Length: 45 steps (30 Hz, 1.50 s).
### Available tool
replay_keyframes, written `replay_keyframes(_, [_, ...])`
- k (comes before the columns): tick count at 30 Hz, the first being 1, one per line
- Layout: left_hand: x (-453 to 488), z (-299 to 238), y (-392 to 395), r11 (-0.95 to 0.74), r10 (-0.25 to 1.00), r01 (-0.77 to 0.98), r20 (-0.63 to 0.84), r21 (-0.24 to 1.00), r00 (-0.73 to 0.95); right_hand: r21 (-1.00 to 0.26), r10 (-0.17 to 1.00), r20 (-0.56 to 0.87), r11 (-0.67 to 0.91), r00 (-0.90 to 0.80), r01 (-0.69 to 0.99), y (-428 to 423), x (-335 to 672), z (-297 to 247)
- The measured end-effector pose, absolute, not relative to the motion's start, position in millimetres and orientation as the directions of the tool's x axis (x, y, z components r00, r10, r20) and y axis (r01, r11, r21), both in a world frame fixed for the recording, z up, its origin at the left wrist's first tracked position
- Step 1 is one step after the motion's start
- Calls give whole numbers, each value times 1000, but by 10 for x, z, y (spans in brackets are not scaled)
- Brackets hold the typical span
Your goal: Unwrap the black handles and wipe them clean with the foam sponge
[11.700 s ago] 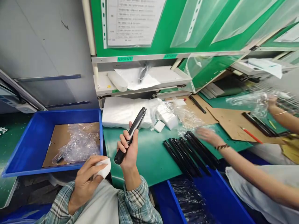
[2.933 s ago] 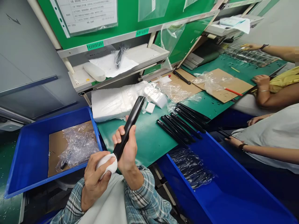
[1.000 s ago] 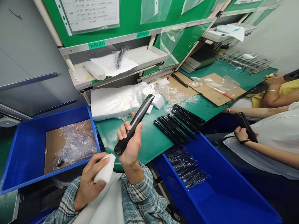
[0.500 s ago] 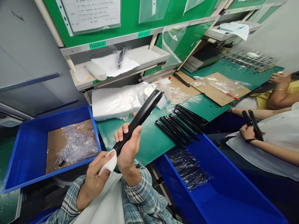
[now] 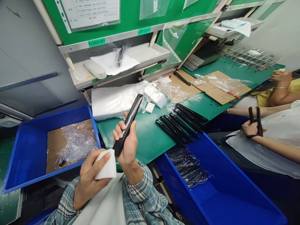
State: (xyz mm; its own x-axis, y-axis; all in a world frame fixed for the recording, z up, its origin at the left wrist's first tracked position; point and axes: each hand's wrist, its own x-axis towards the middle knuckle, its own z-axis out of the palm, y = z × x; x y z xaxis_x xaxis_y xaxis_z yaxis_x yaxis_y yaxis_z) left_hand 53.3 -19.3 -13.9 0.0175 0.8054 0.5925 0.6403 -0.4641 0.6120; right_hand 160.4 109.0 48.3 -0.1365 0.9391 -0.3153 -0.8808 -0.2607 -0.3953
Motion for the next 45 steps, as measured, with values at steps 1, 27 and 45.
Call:
replay_keyframes(1, [554, -140, -183, -440, 809, 686, 587, 579, 23, -434, 946, -304, -245, -115, -867, 1064, 1592, 482])
replay_keyframes(27, [692, -211, -130, -443, 858, 526, 514, 726, 12, -489, 966, -257, -148, -19, -860, 1047, 1575, 347])
replay_keyframes(45, [391, -533, -221, -387, 914, 372, 405, 844, 31, -589, 954, -294, -227, -56, -775, 1303, 1834, -215])
